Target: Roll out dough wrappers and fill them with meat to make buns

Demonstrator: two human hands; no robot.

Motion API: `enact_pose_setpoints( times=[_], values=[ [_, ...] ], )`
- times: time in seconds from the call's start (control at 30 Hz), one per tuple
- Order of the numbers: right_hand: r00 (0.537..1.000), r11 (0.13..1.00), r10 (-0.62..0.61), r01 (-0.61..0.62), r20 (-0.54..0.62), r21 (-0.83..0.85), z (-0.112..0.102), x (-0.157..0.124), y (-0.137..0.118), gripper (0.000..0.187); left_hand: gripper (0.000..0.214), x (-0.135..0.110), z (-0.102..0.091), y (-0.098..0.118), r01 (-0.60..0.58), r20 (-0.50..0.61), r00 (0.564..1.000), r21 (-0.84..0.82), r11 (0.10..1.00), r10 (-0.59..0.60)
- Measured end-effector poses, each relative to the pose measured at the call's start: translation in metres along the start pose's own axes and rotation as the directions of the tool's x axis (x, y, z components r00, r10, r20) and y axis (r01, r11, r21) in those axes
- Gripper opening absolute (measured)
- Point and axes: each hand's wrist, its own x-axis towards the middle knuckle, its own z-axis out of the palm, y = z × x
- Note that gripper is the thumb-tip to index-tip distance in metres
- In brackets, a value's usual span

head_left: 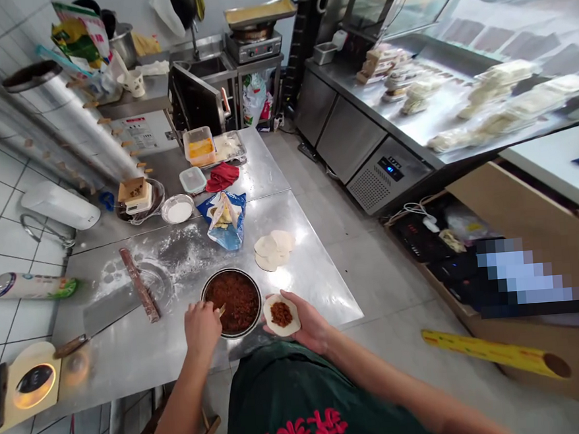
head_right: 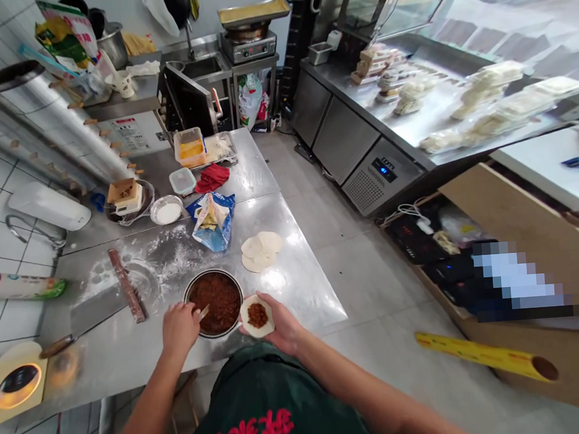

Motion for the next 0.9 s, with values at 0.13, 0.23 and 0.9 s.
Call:
enact_pose_setpoints(
  times=[0.13, 0.23, 0.9],
  values=[
    [0.999, 0.998, -0.04, 0.041, -0.006, 0.038, -0.009, -0.01, -0.02, 0.039, 0.035, 0.01, 0.034, 0.004, -0.061, 0.168, 0.985, 0.189, 0.98, 0.029],
    [0.992, 0.995, -0.077, 0.07, 0.1, 0.072, -0.007, -0.028, -0.038, 0.042, 0.039, 0.011, 0.037, 0.004, -0.056, 0.193, 0.981, 0.206, 0.977, 0.016],
    [0.996, 0.98, -0.05, 0.034, 0.076, 0.195, -0.062, 0.098, 0.023, 0.033, 0.037, 0.01, 0.077, 0.024, -0.237, 0.376, 0.904, 0.046, 0.97, 0.203]
  ],
)
